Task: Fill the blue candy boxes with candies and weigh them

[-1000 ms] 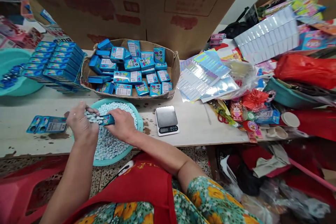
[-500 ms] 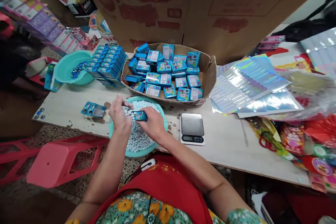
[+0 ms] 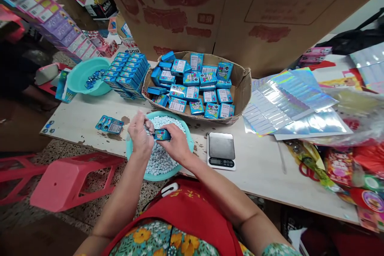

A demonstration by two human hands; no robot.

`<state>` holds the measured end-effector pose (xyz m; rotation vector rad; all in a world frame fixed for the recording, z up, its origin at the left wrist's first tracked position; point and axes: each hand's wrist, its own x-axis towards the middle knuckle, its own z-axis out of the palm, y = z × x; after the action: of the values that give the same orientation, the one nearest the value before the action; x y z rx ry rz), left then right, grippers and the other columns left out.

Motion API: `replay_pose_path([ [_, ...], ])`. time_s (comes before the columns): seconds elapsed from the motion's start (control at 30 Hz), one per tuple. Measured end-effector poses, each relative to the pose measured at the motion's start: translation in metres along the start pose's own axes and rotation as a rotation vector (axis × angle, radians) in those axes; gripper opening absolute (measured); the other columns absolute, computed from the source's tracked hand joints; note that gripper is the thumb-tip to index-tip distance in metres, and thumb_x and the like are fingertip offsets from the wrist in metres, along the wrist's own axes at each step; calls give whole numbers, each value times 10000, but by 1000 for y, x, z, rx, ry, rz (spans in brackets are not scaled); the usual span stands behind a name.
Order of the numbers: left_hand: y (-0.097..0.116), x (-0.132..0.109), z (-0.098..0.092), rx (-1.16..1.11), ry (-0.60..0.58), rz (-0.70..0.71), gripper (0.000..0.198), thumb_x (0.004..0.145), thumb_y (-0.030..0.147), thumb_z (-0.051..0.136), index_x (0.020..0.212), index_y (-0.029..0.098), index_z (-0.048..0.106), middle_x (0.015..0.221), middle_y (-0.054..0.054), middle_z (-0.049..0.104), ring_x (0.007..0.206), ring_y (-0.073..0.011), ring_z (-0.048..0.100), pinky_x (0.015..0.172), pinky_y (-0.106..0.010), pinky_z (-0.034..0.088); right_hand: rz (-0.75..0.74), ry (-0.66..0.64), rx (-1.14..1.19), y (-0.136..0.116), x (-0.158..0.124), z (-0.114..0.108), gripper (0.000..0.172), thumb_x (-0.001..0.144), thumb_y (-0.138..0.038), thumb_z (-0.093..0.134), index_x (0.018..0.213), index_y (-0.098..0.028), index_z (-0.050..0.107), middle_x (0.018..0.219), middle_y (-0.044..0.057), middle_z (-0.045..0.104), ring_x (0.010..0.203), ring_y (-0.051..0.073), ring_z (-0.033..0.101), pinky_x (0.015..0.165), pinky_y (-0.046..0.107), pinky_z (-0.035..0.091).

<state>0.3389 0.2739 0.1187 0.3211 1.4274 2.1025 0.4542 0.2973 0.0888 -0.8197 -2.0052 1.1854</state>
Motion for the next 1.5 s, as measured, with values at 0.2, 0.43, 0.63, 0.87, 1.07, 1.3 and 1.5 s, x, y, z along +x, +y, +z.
replay_pose_path([
  [0.2, 4, -2, 6, 45, 13, 78, 387, 807, 482, 598, 640, 179, 425, 455, 77, 350, 431, -81, 464, 476, -205, 394, 18, 34, 112, 4, 0, -1, 323, 696, -237, 767, 972, -212, 600, 929, 22, 610, 890, 204, 572, 793, 318, 448],
  [0.43, 4, -5, 10, 67, 6, 143, 371, 816, 458, 596, 647, 181, 415, 480, 77, 352, 417, -68, 426, 444, -202, 354, 33, 74, 168, 2, -2, -9, 335, 681, -258, 780, 962, -215, 603, 920, 18, 609, 883, 196, 576, 798, 320, 453],
  [0.63, 3, -10, 18, 126, -60, 214, 348, 825, 388, 597, 615, 178, 417, 454, 73, 355, 398, -78, 425, 427, -212, 346, 35, 92, 193, 7, 3, -5, 357, 642, -269, 813, 941, -220, 626, 931, 18, 606, 911, 195, 571, 843, 329, 458],
  [0.87, -14, 9, -22, 484, -25, 181, 321, 843, 433, 522, 648, 180, 483, 515, 34, 454, 487, -110, 471, 506, -234, 406, 240, 189, 232, 25, -33, -65, 355, 652, -343, 792, 947, -219, 638, 944, 25, 622, 885, 203, 602, 819, 342, 478],
  [1.07, -70, 21, -76, 1461, -455, 318, 443, 859, 466, 462, 1172, 171, 569, 1273, -147, 539, 1215, -289, 452, 1020, -444, 338, 488, 448, 58, 111, -97, -131, 388, 660, -390, 750, 981, -219, 614, 957, 58, 659, 895, 263, 619, 838, 443, 494],
  [1.3, -81, 11, -51, 1915, -432, 323, 580, 886, 557, 350, 1306, 176, 470, 1282, -187, 472, 1150, -359, 425, 874, -533, 376, 430, 517, -227, 132, -108, -152, 547, 674, -450, 736, 1133, -202, 570, 1133, 111, 614, 1056, 304, 573, 901, 501, 475],
  [1.5, -85, 19, -53, 1978, -496, 349, 457, 895, 478, 360, 1178, 163, 533, 1061, -139, 555, 1019, -322, 487, 760, -404, 420, 161, 485, -306, 114, 43, -192, 520, 759, -386, 695, 1200, -161, 537, 1199, 128, 565, 1105, 256, 540, 937, 394, 453],
])
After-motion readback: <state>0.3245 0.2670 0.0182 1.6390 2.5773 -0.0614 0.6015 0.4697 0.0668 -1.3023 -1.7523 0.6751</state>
